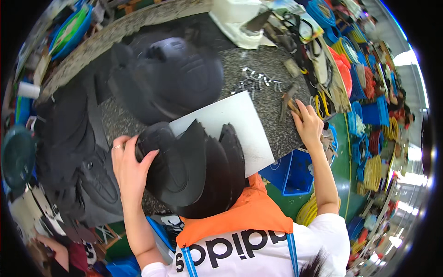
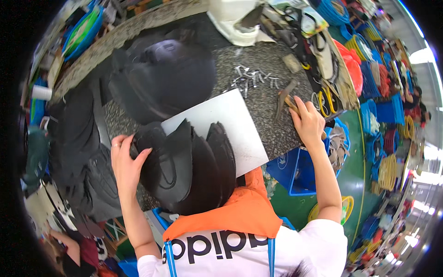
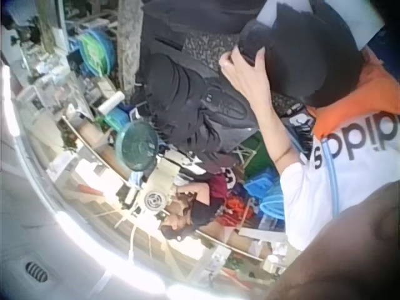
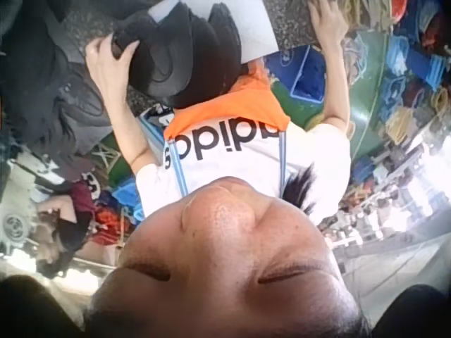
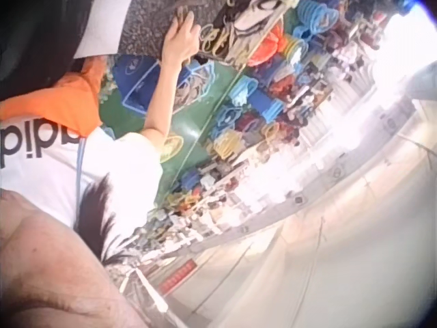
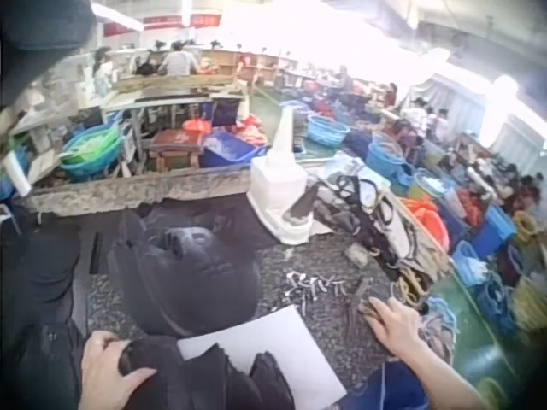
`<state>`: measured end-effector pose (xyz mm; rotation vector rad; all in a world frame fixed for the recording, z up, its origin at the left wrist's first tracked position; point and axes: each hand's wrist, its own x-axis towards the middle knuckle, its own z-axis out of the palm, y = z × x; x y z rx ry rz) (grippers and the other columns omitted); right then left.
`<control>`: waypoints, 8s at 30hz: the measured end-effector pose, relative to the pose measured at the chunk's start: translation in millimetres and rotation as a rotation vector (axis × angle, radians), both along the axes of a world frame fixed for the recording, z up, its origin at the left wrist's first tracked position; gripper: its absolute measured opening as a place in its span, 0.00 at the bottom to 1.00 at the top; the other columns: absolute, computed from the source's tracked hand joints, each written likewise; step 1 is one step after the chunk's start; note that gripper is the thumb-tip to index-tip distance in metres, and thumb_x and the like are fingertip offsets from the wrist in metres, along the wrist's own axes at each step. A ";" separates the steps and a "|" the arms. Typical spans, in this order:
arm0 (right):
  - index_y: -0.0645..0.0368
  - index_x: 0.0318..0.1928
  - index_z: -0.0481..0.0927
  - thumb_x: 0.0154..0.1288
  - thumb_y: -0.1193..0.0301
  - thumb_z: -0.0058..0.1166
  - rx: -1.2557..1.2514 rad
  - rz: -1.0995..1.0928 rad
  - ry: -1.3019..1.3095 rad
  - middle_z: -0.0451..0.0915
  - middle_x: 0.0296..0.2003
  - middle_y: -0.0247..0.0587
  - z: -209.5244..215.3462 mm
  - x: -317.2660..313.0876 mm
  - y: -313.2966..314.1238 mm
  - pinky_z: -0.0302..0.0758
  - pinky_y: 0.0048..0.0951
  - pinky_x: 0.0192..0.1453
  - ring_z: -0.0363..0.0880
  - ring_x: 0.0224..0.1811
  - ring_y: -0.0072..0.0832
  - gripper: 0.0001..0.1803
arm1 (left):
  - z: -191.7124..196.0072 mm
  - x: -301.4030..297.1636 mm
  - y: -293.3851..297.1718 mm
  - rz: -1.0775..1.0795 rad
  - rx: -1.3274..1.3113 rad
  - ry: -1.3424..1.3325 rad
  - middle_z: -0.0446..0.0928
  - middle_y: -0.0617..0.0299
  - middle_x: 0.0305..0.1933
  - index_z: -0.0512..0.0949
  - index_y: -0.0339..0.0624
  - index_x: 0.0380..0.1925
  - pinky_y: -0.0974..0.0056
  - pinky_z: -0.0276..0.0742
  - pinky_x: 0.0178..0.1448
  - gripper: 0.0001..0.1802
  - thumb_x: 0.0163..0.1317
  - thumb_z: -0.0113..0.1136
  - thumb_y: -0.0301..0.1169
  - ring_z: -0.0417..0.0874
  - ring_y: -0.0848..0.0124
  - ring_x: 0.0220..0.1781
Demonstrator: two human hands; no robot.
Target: The person brings shoe upper components to a workbench, inserts metal fasteners into the components by hand, and secures them using a punch tool and a hammer.
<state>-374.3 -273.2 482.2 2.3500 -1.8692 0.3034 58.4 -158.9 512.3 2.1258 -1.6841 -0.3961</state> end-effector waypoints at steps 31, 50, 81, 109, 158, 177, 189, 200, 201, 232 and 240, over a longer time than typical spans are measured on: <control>0.51 0.30 0.81 0.57 0.67 0.57 -0.008 0.333 -0.525 0.76 0.30 0.34 17.9 120.2 -61.3 0.75 0.36 0.35 0.79 0.32 0.35 0.04 | 35.9 -87.3 -12.6 -0.143 -0.031 0.598 0.74 0.61 0.26 0.81 0.38 0.43 0.71 0.66 0.34 0.16 0.52 0.66 0.25 0.70 0.75 0.28; 0.62 0.31 0.82 0.59 0.70 0.62 1.338 0.501 -1.430 0.81 0.27 0.30 56.4 177.2 22.1 0.69 0.16 0.33 0.74 0.29 0.13 0.07 | 35.2 -86.5 -2.8 -0.345 -0.418 0.323 0.79 0.53 0.35 0.79 0.38 0.44 0.64 0.78 0.34 0.21 0.47 0.68 0.22 0.83 0.61 0.32; 0.63 0.33 0.81 0.60 0.71 0.62 1.362 0.517 -1.536 0.79 0.27 0.28 62.9 175.1 49.1 0.69 0.19 0.34 0.72 0.30 0.13 0.07 | 43.8 -58.3 1.9 -0.697 -0.611 0.059 0.76 0.60 0.28 0.80 0.38 0.41 0.68 0.66 0.21 0.19 0.44 0.69 0.27 0.73 0.70 0.19; 0.63 0.33 0.82 0.53 0.81 0.64 0.572 0.547 -1.683 0.70 0.31 0.32 52.6 185.1 57.6 0.64 0.19 0.35 0.68 0.33 0.19 0.06 | 45.0 -76.4 -5.1 -0.288 -0.078 1.405 0.75 0.59 0.44 0.77 0.32 0.41 0.71 0.69 0.51 0.15 0.52 0.64 0.18 0.75 0.74 0.46; 0.56 0.35 0.80 0.53 0.72 0.60 0.328 0.944 -0.213 0.74 0.34 0.37 9.8 107.0 -131.4 0.71 0.35 0.44 0.74 0.40 0.35 0.07 | 14.7 -74.1 -4.5 -0.302 -0.240 0.139 0.74 0.57 0.41 0.79 0.42 0.43 0.65 0.72 0.33 0.19 0.47 0.68 0.23 0.75 0.65 0.30; 0.61 0.38 0.79 0.55 0.82 0.60 0.531 0.646 -1.205 0.78 0.34 0.36 54.6 176.6 21.5 0.74 0.20 0.35 0.78 0.30 0.19 0.09 | 14.7 -95.1 -6.3 -0.086 -0.181 1.166 0.76 0.66 0.25 0.80 0.37 0.31 0.74 0.66 0.29 0.03 0.56 0.63 0.22 0.72 0.79 0.25; 0.63 0.30 0.80 0.59 0.75 0.62 1.441 0.503 -1.406 0.79 0.28 0.28 60.5 168.5 20.5 0.71 0.18 0.38 0.74 0.32 0.12 0.05 | 37.9 -78.5 -0.6 -0.449 -0.470 0.310 0.77 0.63 0.29 0.80 0.42 0.43 0.68 0.74 0.25 0.22 0.43 0.68 0.21 0.79 0.69 0.23; 0.62 0.34 0.76 0.56 0.78 0.60 0.906 0.811 -1.066 0.76 0.31 0.37 68.9 180.1 39.8 0.73 0.24 0.32 0.76 0.28 0.25 0.06 | 18.1 -74.5 23.2 -0.422 -0.549 0.126 0.78 0.58 0.29 0.79 0.36 0.39 0.64 0.74 0.27 0.20 0.41 0.68 0.21 0.79 0.63 0.26; 0.62 0.34 0.76 0.56 0.78 0.60 0.908 0.812 -1.066 0.76 0.31 0.37 59.5 180.4 42.9 0.73 0.24 0.32 0.76 0.28 0.25 0.06 | 15.3 -74.6 22.2 -0.398 -0.527 0.094 0.78 0.56 0.32 0.78 0.35 0.42 0.63 0.76 0.29 0.23 0.42 0.68 0.21 0.80 0.60 0.30; 0.59 0.31 0.80 0.45 0.79 0.66 0.547 1.042 -0.962 0.75 0.28 0.35 70.9 184.3 28.0 0.72 0.25 0.29 0.76 0.26 0.28 0.11 | 49.5 -63.3 20.8 0.099 0.048 1.449 0.78 0.62 0.39 0.81 0.33 0.39 0.78 0.68 0.32 0.08 0.58 0.61 0.21 0.73 0.83 0.30; 0.59 0.30 0.77 0.42 0.77 0.69 0.470 0.946 -0.992 0.77 0.25 0.37 63.0 179.5 34.5 0.74 0.24 0.31 0.78 0.27 0.31 0.14 | 44.0 -81.7 23.3 0.025 -0.063 1.422 0.75 0.58 0.44 0.75 0.32 0.35 0.75 0.71 0.43 0.15 0.47 0.64 0.11 0.75 0.79 0.39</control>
